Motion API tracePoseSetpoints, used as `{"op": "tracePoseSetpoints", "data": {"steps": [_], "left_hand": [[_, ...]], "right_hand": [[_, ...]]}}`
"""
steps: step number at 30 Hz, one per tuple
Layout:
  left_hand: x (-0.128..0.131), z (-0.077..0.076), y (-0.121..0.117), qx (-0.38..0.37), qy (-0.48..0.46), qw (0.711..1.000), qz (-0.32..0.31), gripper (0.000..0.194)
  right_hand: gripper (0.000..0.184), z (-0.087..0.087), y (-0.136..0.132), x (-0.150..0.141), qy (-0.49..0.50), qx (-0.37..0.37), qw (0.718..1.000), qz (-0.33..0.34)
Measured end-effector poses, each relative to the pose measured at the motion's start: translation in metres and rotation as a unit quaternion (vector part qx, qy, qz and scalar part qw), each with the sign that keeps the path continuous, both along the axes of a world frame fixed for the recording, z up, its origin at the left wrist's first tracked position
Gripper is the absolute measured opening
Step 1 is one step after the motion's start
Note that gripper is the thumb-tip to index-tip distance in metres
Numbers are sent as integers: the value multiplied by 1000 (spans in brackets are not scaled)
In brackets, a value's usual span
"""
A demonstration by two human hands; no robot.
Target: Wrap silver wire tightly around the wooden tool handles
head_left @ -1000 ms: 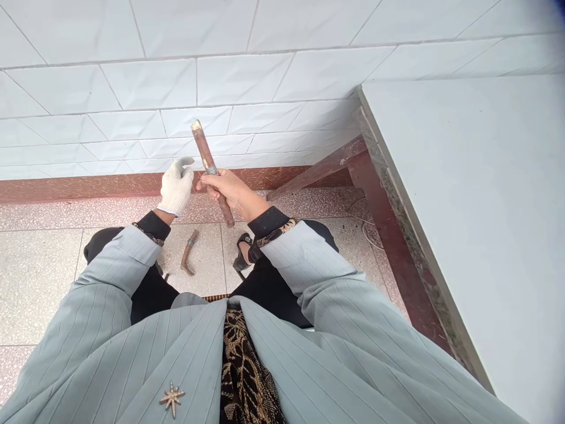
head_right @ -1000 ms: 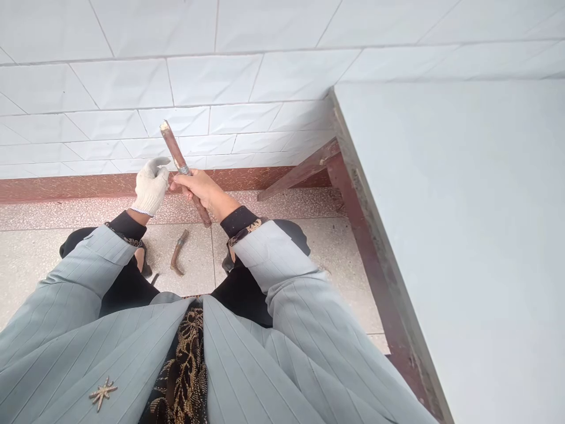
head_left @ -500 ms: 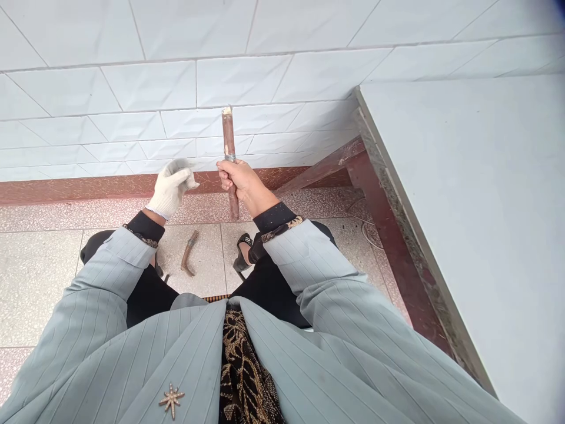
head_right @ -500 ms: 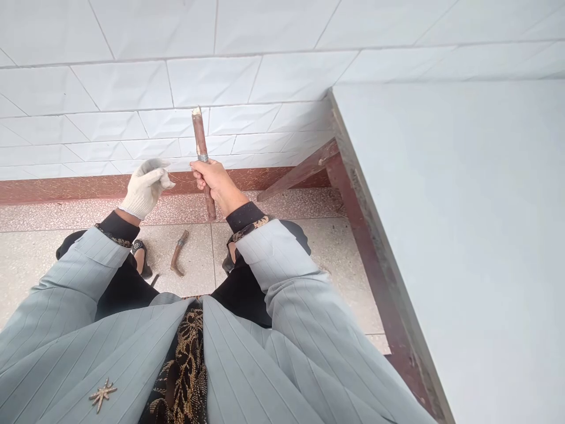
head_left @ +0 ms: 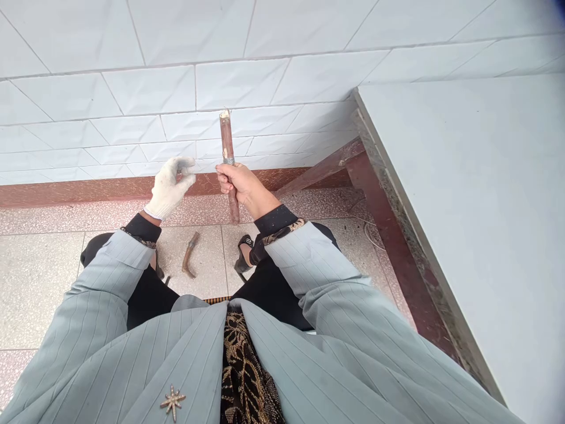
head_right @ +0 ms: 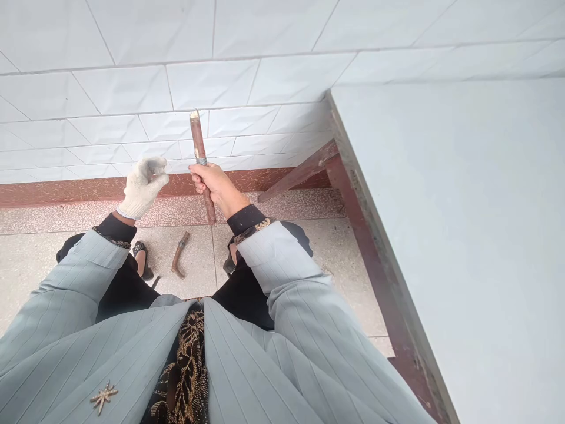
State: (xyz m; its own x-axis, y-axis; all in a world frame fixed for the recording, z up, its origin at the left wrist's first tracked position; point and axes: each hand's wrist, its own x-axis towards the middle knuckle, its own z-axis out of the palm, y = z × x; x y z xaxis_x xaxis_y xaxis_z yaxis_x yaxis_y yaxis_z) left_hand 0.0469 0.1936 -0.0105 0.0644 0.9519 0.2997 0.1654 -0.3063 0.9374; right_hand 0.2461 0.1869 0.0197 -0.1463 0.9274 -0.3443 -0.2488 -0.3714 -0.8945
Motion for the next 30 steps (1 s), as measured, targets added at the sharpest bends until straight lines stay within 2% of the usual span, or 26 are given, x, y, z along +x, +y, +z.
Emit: {"op": "tracePoseSetpoints", "data": {"steps": [4,7,9,11,15,17,20,22,24,27,28,30], "left_hand": [[-2,8,-4,33,52,998,31,17],[-1,14,-8,40,47,997,36,5],[-1,13,-7,20,-7,999,38,17],[-1,7,-1,-36,-103,993,32,29],[-4,-1,7,-173,-267,948,-12,36],[-3,1,5,-193,-299,934,-25,33],[2,6,-3,-175,-301,937,-28,32],[4,8,-7,-159,-273,948,-46,37],[4,8,-8,-137,-207,966,-69,51],[0,5,-5,-98,-8,993,-61,74],[-2,6,-4,-89,75,992,-43,78],[-5,8,-3,-79,231,970,1,78]], "right_hand": [[37,2,-2,-3,-4,1,1000,11],[37,3,-3,-3,-6,2,1000,0],[37,2,-2,-3,-2,8,1000,-12],[37,0,-1,-3,-3,15,1000,-21],[37,-6,2,-5,-11,28,999,-34],[37,-8,3,-6,-3,26,999,-36],[40,-8,3,-8,5,3,1000,-26],[41,-8,3,-10,6,-9,1000,-19],[40,-8,2,-11,14,-15,1000,-19],[38,-8,2,-10,23,-21,999,-34],[37,-8,2,-8,22,-19,999,-41],[33,-9,3,-6,12,-15,998,-57]]}}
